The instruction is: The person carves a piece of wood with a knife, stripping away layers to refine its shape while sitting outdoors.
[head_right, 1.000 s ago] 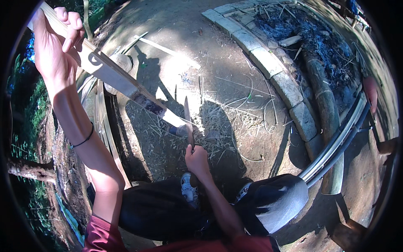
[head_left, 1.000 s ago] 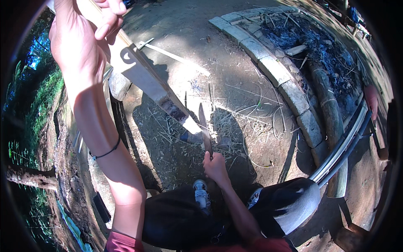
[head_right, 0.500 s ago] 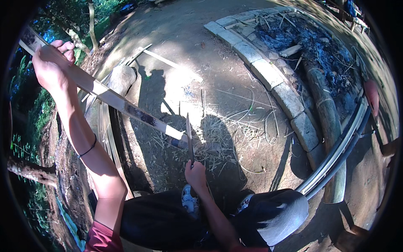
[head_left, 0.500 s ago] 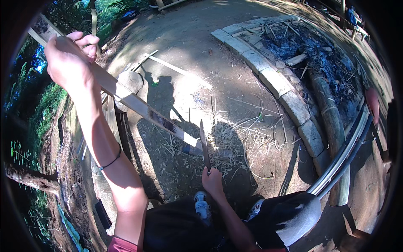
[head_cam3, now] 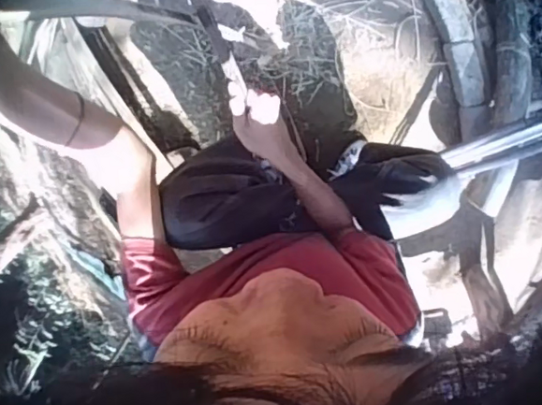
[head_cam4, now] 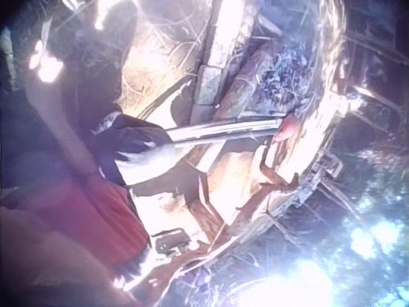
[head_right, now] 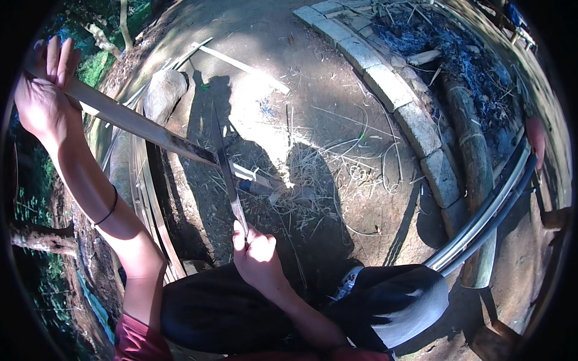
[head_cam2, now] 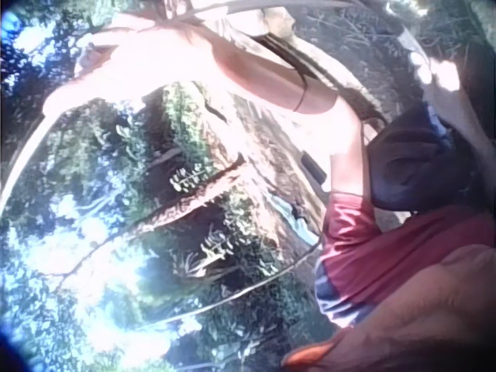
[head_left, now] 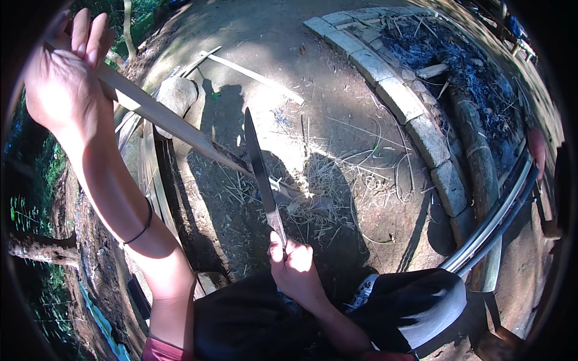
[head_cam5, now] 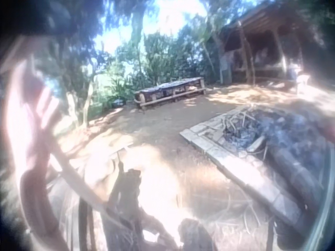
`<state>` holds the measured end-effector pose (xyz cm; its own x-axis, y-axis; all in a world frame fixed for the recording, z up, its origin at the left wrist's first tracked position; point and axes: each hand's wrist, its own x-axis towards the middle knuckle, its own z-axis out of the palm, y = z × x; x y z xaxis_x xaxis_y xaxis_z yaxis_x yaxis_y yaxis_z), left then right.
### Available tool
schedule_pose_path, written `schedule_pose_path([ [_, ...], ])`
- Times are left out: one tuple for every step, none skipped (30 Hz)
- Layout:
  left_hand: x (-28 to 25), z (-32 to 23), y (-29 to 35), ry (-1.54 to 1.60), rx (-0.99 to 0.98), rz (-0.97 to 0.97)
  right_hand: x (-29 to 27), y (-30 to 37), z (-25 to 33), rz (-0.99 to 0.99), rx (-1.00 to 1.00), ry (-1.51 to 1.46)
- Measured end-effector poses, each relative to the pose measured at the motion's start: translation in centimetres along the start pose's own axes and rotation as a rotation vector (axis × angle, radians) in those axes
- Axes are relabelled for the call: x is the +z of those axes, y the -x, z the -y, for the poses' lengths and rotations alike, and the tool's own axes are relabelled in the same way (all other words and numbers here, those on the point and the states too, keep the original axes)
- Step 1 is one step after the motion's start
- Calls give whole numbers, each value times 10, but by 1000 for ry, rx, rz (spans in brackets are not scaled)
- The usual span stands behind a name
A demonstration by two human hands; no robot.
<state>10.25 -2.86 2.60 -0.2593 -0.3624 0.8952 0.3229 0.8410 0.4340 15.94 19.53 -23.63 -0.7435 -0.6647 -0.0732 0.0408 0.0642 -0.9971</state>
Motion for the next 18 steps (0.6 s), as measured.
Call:
schedule_pose_path([
  [4,0,4,-134,5,-80,5,-1,-9,-21,5,35],
  [0,7,1,-141,19,-32,11,-3,-26,-51,13,71],
  [-1,5,-5,-113,-30,-47,19,-6,-38,-72,11,100],
  [-1,4,-9,-83,-84,-62,23,-6,-48,-92,-31,92],
  [-1,5,-12,-53,-140,-76,24,-6,-47,-107,-51,115],
  [1,8,-13,-10,-113,-105,25,-6,-45,-121,-71,138],
  [3,11,-13,32,-86,-134,25,-5,-42,-135,-91,160],
  [7,8,-11,32,-94,-133,24,-4,-35,-135,-102,162],
  [11,5,-8,31,-105,-130,21,-2,-26,-138,-110,166],
  [12,1,-7,9,-99,-140,19,-1,-19,-140,-119,170],
  [13,-2,-3,-12,-106,-146,19,2,-16,-150,-151,177],
  [16,-4,1,-70,-28,-129,19,1,-10,-155,-181,184],
  [12,1,5,-113,72,-45,14,0,-1,-77,-121,141],
  [-3,5,-3,-102,12,55,6,-3,13,-7,-60,103],
  [-14,15,-7,-106,-10,91,10,-1,-1,-85,-114,194],
  [-11,9,-8,-111,-26,126,17,-5,-12,-161,-180,283],
  [-5,8,-3,-131,-5,98,21,-6,-21,-240,-245,373],
  [3,7,1,-148,1,66,16,-7,-32,-95,104,208],
])
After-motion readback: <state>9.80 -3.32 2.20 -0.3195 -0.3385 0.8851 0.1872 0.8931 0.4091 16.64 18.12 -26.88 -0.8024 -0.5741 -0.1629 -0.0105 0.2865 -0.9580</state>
